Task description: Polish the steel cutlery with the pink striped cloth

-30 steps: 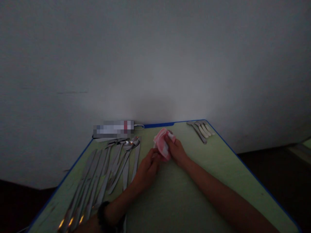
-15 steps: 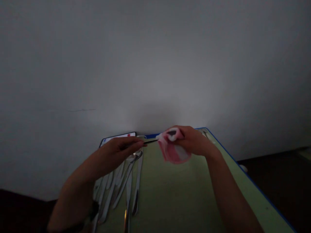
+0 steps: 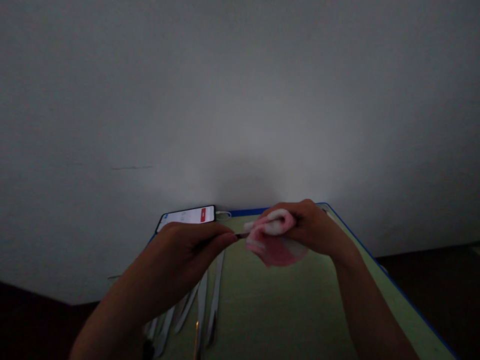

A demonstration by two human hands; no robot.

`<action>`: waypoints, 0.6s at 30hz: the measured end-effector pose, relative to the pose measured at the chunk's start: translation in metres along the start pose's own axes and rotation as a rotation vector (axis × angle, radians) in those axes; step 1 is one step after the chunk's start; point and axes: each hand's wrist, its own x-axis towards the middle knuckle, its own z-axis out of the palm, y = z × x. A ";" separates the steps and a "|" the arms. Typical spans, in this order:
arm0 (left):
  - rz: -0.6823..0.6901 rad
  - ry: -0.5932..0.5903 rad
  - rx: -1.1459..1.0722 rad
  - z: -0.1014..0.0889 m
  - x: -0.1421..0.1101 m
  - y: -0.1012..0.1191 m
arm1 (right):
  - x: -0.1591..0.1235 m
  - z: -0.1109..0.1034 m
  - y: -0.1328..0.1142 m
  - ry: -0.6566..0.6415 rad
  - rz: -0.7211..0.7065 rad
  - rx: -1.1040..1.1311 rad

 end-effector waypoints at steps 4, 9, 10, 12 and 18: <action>-0.031 0.101 0.037 -0.001 0.003 -0.001 | 0.011 0.022 0.012 0.634 0.060 0.075; -0.060 0.139 0.050 0.011 0.011 0.005 | 0.020 0.048 0.020 1.046 0.185 0.312; -0.068 0.129 0.050 0.013 0.012 0.007 | 0.020 0.049 0.020 1.058 0.173 0.335; -0.076 0.101 0.029 0.015 0.012 0.010 | 0.020 0.048 0.018 1.077 0.130 0.337; -0.127 0.050 -0.288 0.019 0.017 0.000 | 0.018 0.043 0.016 1.027 -0.022 0.131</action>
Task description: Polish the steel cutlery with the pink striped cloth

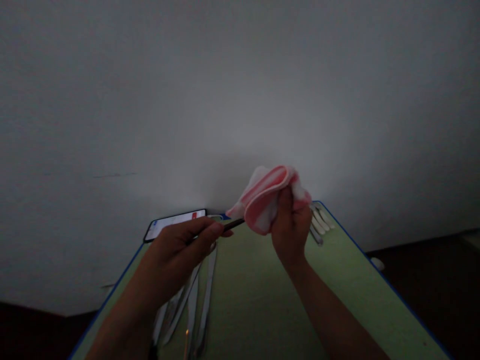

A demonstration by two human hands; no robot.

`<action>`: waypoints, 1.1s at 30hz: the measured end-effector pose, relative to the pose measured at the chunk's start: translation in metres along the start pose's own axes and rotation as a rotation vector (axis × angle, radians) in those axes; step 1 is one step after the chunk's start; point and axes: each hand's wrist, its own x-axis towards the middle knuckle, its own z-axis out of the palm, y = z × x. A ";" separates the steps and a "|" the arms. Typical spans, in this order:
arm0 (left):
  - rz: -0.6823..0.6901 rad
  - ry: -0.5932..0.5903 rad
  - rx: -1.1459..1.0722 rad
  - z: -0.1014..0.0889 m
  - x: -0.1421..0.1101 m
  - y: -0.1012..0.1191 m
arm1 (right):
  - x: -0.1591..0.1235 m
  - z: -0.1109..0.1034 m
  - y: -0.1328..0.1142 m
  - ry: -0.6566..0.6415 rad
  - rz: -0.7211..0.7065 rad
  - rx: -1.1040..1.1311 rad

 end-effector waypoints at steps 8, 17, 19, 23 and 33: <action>-0.006 -0.065 0.096 -0.017 0.004 -0.012 | 0.026 -0.025 0.001 -0.844 0.071 -0.068; 0.110 -0.204 0.414 -0.018 -0.003 -0.006 | 0.032 -0.036 -0.013 -1.398 -0.016 -0.459; 0.128 -0.204 0.438 -0.014 -0.003 -0.005 | 0.030 -0.033 -0.011 -1.422 -0.070 -0.489; 0.179 -0.194 0.446 -0.011 -0.001 -0.004 | 0.033 -0.033 -0.004 -1.420 -0.063 -0.458; 0.251 -0.100 0.488 -0.024 -0.003 -0.015 | 0.052 -0.057 -0.005 -1.227 -0.046 -0.282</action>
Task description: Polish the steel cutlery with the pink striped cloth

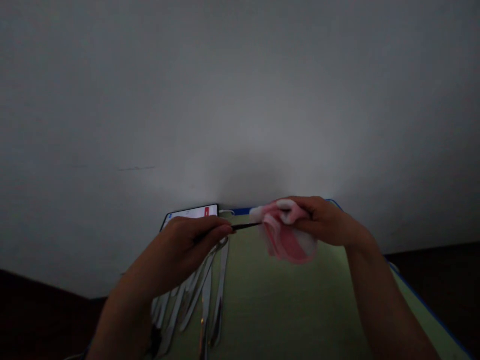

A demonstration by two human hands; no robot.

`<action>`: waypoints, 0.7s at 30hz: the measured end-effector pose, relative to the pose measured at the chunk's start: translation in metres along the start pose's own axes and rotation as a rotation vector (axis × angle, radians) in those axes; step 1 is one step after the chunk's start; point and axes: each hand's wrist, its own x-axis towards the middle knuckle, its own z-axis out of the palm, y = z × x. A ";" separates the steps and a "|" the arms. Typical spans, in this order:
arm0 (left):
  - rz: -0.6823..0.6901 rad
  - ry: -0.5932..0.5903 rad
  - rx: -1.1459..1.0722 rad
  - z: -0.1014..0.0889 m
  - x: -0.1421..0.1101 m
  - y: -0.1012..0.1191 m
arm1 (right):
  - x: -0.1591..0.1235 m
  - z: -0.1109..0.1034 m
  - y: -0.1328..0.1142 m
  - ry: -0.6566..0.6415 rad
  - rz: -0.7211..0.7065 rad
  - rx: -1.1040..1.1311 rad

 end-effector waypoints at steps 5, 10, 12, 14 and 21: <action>-0.057 0.078 0.047 0.000 0.001 -0.006 | 0.003 -0.003 0.011 0.051 0.050 -0.145; -0.097 0.041 0.008 0.001 0.002 -0.004 | 0.008 0.001 0.020 0.144 0.069 -0.107; -0.106 0.033 -0.037 0.002 0.003 -0.005 | 0.008 0.001 0.021 0.205 0.069 0.019; -0.120 0.014 -0.065 0.003 0.003 -0.007 | 0.007 0.001 0.022 0.266 0.090 0.226; -0.065 -0.137 -0.108 0.008 0.005 -0.001 | 0.008 0.008 0.031 0.372 0.169 0.920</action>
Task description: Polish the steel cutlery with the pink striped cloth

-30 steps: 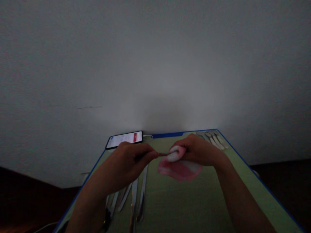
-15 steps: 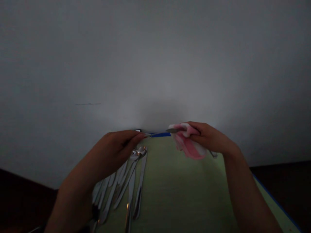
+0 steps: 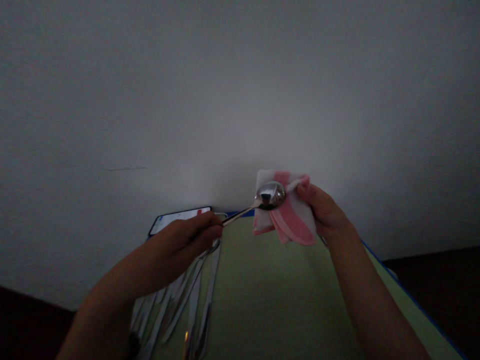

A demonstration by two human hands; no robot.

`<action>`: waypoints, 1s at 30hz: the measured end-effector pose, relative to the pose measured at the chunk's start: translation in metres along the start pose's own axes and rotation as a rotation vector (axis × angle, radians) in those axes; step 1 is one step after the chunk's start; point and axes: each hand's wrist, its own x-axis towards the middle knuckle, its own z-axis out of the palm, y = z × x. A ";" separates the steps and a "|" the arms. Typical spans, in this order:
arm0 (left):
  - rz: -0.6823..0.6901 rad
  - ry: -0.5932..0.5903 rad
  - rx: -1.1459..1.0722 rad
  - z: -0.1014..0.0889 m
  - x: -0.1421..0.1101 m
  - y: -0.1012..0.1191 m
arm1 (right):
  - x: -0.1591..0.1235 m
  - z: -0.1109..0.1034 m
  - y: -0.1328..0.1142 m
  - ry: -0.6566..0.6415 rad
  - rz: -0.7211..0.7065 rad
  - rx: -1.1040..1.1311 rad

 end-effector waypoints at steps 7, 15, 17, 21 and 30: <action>-0.067 0.129 0.021 -0.004 0.000 -0.002 | 0.018 0.000 0.009 0.001 -0.079 0.346; -0.131 0.153 0.121 0.006 0.012 -0.001 | 0.033 0.010 0.051 0.143 -0.093 0.409; -0.115 0.149 0.138 0.013 0.019 0.001 | 0.030 0.017 0.055 0.162 -0.086 0.408; -0.060 0.098 0.105 0.034 0.030 0.006 | 0.027 0.040 0.052 0.191 -0.093 0.378; 0.014 -0.069 -0.125 0.053 0.026 0.013 | 0.031 0.046 0.048 0.438 -0.132 0.222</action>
